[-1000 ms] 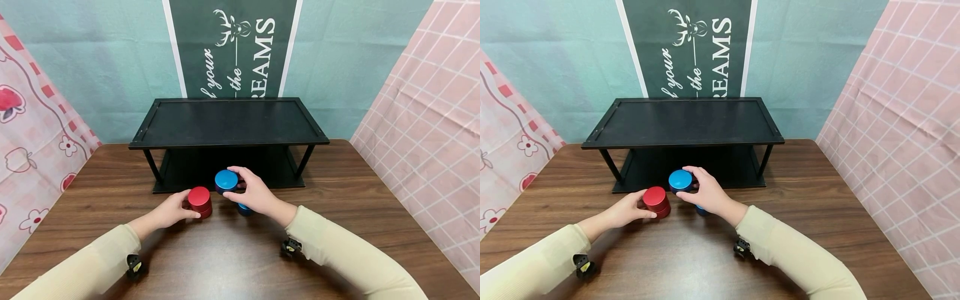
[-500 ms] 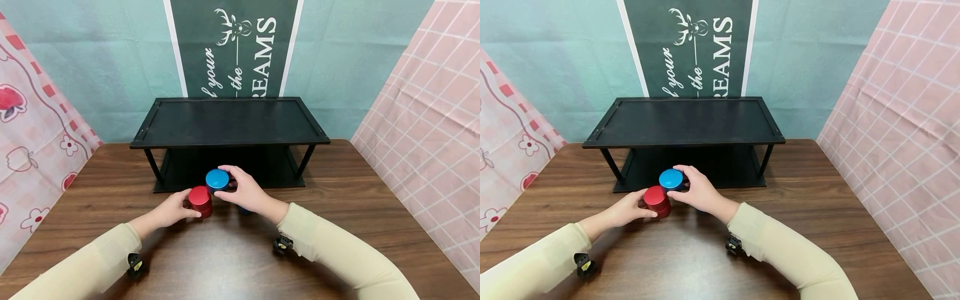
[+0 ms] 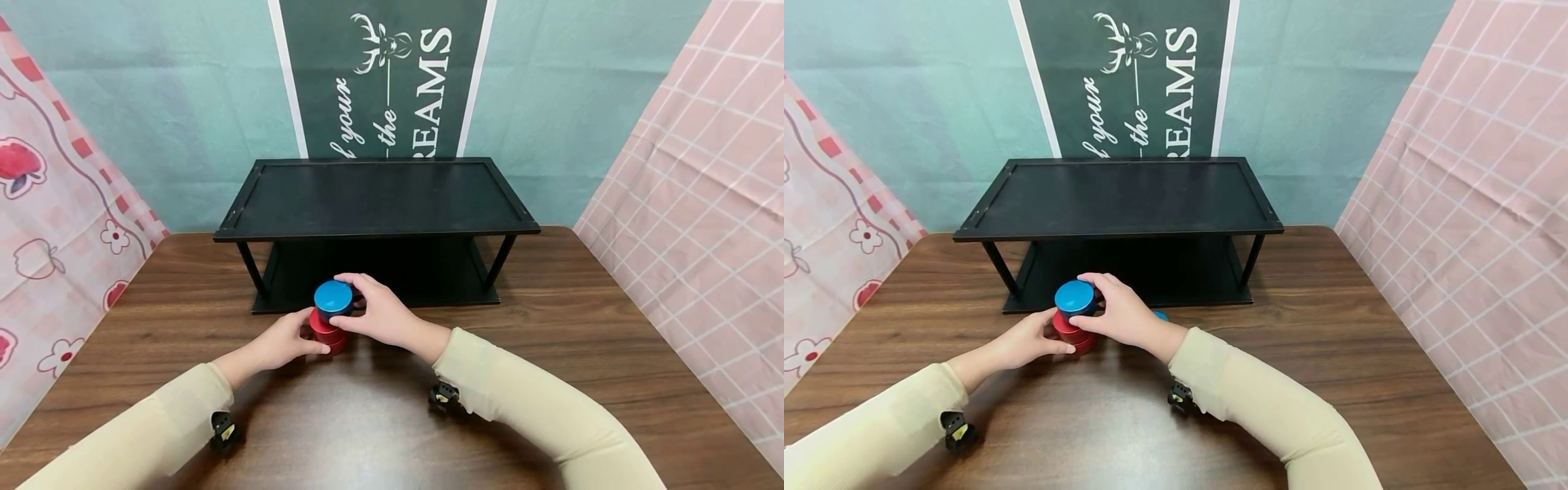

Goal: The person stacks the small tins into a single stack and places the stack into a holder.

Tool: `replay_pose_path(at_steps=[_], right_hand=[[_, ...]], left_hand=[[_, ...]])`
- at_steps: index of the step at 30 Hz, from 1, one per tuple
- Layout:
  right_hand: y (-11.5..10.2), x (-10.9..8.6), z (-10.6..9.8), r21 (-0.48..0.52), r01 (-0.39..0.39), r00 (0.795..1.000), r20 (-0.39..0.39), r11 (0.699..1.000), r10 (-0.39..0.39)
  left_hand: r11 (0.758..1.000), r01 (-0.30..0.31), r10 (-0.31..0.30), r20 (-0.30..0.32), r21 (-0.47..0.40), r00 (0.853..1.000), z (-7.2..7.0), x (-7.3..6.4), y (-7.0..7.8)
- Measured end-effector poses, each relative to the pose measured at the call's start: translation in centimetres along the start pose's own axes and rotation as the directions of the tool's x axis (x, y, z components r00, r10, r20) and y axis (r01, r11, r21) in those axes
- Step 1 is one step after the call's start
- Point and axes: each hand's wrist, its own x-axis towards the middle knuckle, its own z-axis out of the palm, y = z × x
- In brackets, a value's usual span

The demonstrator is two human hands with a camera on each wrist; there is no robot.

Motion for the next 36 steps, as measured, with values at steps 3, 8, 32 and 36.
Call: replay_pose_path(at_steps=[3,8,32,36], right_hand=[[-0.2,0.1,0.2,-0.005,0.001,1.000,0.011,1.000,-0.001],[-0.3,0.2,0.5,-0.010,0.014,1.000,0.017,1.000,-0.014],[-0.4,0.1,0.7,0.000,-0.023,0.997,0.073,1.000,0.023],[-0.4,0.0,0.6,0.001,-0.025,0.996,0.084,1.000,0.025]], left_hand=[[1.000,-0.004,0.004,0.007,0.001,1.000,0.0,0.1,0.0],[1.000,-0.015,0.015,0.003,0.008,1.000,-0.1,0.1,0.0],[1.000,-0.014,0.014,-0.003,0.012,1.000,0.1,0.1,-0.1],[1.000,-0.009,0.009,-0.004,0.012,1.000,0.1,0.1,0.0]])
